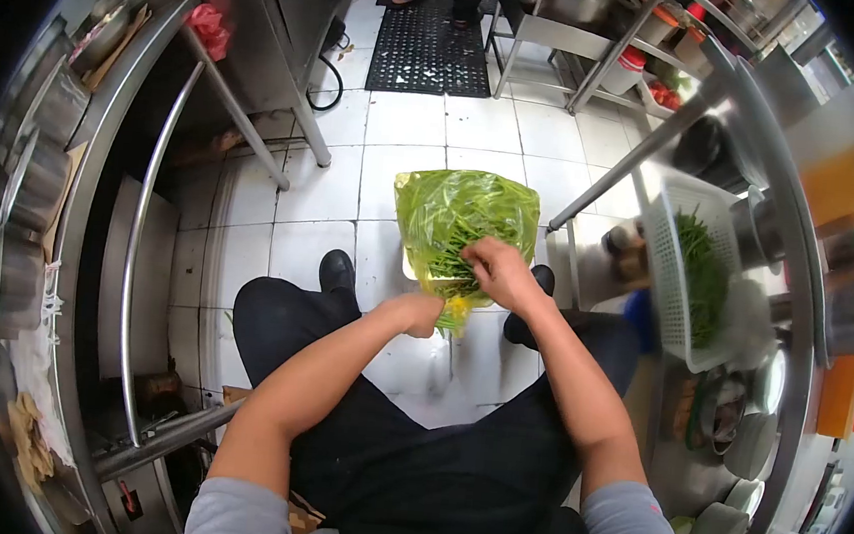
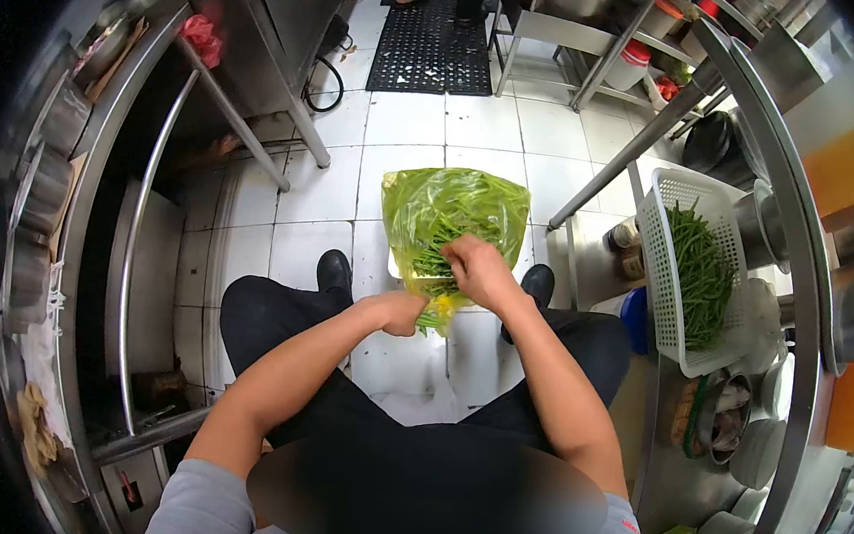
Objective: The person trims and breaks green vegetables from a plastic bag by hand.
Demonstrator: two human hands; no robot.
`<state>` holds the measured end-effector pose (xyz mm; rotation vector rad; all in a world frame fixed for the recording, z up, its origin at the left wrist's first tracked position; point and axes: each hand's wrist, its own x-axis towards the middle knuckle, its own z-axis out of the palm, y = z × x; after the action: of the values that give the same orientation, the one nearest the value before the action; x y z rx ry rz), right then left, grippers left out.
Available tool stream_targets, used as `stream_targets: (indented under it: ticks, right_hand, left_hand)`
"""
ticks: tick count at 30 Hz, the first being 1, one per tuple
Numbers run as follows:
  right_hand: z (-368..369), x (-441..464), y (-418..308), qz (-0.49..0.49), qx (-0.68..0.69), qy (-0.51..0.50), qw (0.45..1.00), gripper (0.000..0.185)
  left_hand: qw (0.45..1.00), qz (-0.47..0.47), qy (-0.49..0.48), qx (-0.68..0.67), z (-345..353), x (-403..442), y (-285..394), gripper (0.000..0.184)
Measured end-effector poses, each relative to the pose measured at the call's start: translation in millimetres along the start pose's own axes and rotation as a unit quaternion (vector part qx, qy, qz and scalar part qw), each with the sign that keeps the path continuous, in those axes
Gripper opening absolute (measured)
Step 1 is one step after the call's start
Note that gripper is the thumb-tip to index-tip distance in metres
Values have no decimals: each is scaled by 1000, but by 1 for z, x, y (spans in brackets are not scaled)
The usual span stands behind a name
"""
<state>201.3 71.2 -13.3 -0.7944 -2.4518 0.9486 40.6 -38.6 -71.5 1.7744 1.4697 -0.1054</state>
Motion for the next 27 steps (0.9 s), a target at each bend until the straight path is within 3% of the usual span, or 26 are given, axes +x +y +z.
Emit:
stream_targets:
  ticks: [2, 3, 5, 8, 11, 15, 17, 22, 23, 25, 27]
  right_hand:
    - [5, -7, 11, -12, -14, -123, 992, 20]
    - [7, -12, 18, -11, -15, -120, 993, 20]
    - [9, -24, 27, 45, -145, -214, 965, 25]
    - [-5, -20, 23, 63, -200, -193, 959, 27]
    - [-13, -8, 24, 59, -227, -203, 951, 31]
    - [-12, 3, 20, 11, -272, -253, 929, 30]
    - [5, 12, 19, 44, -381, -279, 881, 22]
    - [33, 5, 35, -37, -391, -176, 903, 17]
    - [29, 5, 38, -35, -390, -176, 903, 17]
    - [12, 12, 28, 70, -305, -296, 903, 18]
    - [13, 4, 32, 55, -332, -270, 902, 18]
  left_hand:
    - [998, -22, -41, 36, -8, 2, -3, 39]
    - [1000, 4, -20, -8, -23, -4, 0, 40]
    - [998, 35, -3, -50, -48, -20, 10, 42]
    - [987, 62, 139, -46, -64, -33, 15, 39]
    - [983, 72, 163, -49, -86, -48, 29, 40]
    - [983, 81, 159, -40, -81, -48, 26, 40]
    - [983, 104, 151, -29, -73, -45, 19, 39]
    - [993, 50, 108, 14, -71, -51, 15, 35]
    - [994, 40, 101, 16, -71, -50, 14, 34]
    - [995, 41, 92, 10, -70, -52, 7, 34]
    - [996, 44, 83, 3, -70, -53, 2, 33]
